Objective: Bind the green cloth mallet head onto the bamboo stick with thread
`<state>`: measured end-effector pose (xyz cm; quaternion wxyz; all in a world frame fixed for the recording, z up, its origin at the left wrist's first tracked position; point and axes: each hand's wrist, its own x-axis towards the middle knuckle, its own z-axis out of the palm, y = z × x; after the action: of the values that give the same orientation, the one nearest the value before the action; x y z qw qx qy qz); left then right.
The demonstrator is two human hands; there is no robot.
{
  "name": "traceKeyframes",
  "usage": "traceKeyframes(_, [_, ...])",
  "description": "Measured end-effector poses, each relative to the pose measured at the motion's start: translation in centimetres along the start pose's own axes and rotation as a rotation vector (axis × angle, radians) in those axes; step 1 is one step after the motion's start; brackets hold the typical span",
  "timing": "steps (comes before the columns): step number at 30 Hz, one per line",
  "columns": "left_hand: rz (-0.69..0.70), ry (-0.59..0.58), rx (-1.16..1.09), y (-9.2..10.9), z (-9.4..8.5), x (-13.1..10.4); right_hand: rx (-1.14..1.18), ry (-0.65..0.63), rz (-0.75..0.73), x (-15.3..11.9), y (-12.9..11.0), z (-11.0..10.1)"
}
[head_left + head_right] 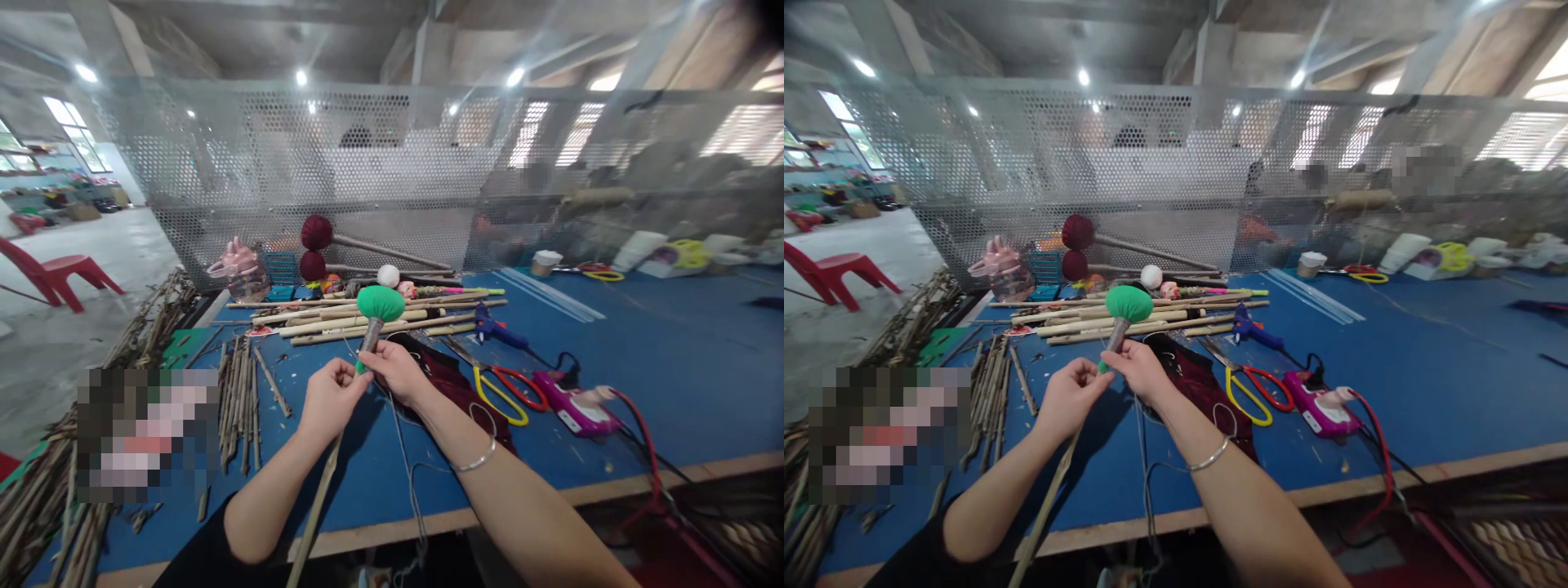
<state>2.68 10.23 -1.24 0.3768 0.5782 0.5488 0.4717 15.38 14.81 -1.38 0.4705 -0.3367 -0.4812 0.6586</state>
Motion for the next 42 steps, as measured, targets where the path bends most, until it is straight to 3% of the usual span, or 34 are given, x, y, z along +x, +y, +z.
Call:
traceKeyframes(3, [-0.078, -0.072, -0.134, 0.3, 0.1, -0.1, 0.01, -0.068, -0.003, -0.1, -0.3, -0.5])
traceKeyframes(7, [-0.145, -0.262, -0.386, 0.8, 0.2, -0.3, 0.057, -0.21, 0.01, -0.3, -0.7, -1.4])
traceKeyframes(9, [-0.197, -0.322, -0.432, 0.7, 0.1, -0.2, 0.037, -0.203, 0.019, -0.2, -0.5, -1.5])
traceKeyframes(12, [-0.198, -0.198, -0.271, 0.2, 0.1, -0.1, -0.031, -0.071, 0.037, 0.2, 0.1, -1.1])
traceKeyframes(14, [-0.079, -0.042, -0.085, -0.1, 0.1, -0.1, -0.052, -0.002, 0.044, 0.4, 0.5, -0.8])
traceKeyframes(16, [0.015, 0.04, 0.026, -0.4, 0.2, -0.1, -0.066, 0.016, 0.043, 0.5, 0.8, -0.7])
traceKeyframes(19, [-0.033, 0.008, -0.003, -0.3, 0.2, -0.1, -0.099, -0.03, 0.039, 0.5, 0.7, -0.9])
traceKeyframes(23, [-0.15, -0.1, -0.201, 0.2, 0.1, 0.1, -0.057, -0.13, 0.032, 0.4, 0.4, -1.4])
traceKeyframes(27, [-0.23, -0.246, -0.458, 0.4, -0.1, 0.3, 0.037, -0.143, 0.034, 0.2, 0.2, -1.3])
traceKeyframes(29, [-0.26, -0.287, -0.474, 0.5, -0.1, 0.2, 0.026, -0.12, 0.02, 0.2, 0.2, -1.1])
traceKeyframes(31, [-0.208, -0.204, -0.357, 0.6, -0.1, 0.0, -0.025, -0.08, 0.014, 0.2, 0.2, -0.9])
traceKeyframes(35, [0.017, 0.072, -0.006, 0.7, 0.0, -0.3, -0.09, -0.03, 0.03, 0.3, 0.3, -0.7])
traceKeyframes(38, [-0.045, 0.066, 0.024, 0.8, -0.1, -0.2, -0.116, -0.016, 0.03, 0.3, 0.2, -0.7])
traceKeyframes(42, [-0.17, -0.04, -0.143, 0.9, -0.1, 0.0, -0.059, -0.075, 0.008, 0.3, 0.1, -1.2])
